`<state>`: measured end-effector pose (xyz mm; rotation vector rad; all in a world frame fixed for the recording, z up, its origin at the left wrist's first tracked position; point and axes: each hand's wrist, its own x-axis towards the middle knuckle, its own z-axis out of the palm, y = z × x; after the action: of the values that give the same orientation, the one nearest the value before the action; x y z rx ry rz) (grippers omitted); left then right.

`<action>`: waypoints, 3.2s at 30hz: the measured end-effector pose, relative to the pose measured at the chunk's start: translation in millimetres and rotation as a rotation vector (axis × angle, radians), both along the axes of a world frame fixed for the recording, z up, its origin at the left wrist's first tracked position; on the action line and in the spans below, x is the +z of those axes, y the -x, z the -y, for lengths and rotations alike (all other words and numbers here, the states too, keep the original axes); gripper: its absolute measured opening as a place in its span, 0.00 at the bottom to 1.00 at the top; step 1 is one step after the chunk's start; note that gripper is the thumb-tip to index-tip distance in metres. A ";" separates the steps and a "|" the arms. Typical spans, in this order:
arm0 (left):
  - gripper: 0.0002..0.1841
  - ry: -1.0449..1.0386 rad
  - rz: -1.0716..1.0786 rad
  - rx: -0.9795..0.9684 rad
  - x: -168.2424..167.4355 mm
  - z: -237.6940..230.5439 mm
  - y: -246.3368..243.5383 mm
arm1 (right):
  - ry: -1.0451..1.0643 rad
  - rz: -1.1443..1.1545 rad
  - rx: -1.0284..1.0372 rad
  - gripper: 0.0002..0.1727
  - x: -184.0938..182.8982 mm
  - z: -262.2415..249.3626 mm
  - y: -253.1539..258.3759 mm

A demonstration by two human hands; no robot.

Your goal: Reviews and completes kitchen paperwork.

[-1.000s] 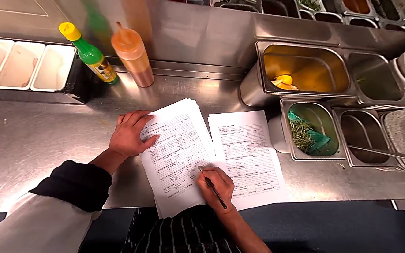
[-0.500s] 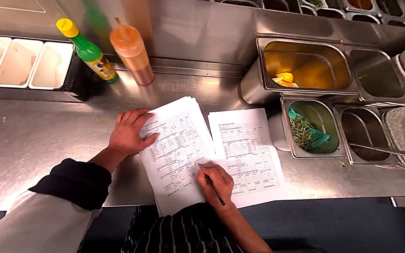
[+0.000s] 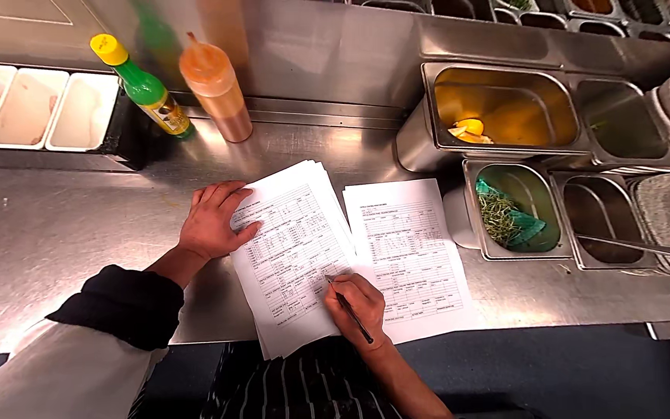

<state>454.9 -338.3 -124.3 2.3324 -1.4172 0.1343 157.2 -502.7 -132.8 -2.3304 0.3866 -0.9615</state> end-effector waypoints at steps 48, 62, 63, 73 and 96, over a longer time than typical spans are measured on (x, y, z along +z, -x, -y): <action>0.38 0.018 -0.014 0.018 0.2 0.9 1.5 | -0.347 -0.030 0.002 0.02 17.7 5.9 -52.2; 0.39 0.024 -0.016 0.021 -1.1 0.2 1.1 | -0.052 0.018 -0.004 0.06 2.1 -1.0 -55.9; 0.39 0.023 -0.016 0.018 -0.9 0.2 1.2 | -0.061 0.018 -0.002 0.05 1.5 -1.0 -55.8; 0.38 0.036 -0.008 0.015 -0.9 0.9 1.1 | -0.060 0.003 0.015 0.05 2.7 -0.5 -57.3; 0.38 0.010 0.002 0.020 -2.6 -0.1 0.2 | -0.082 0.025 -0.014 0.06 3.5 -0.5 -56.7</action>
<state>454.7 -338.2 -126.9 2.3393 -1.3915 0.1491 213.9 -502.2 -129.3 -2.2428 0.4244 -0.9623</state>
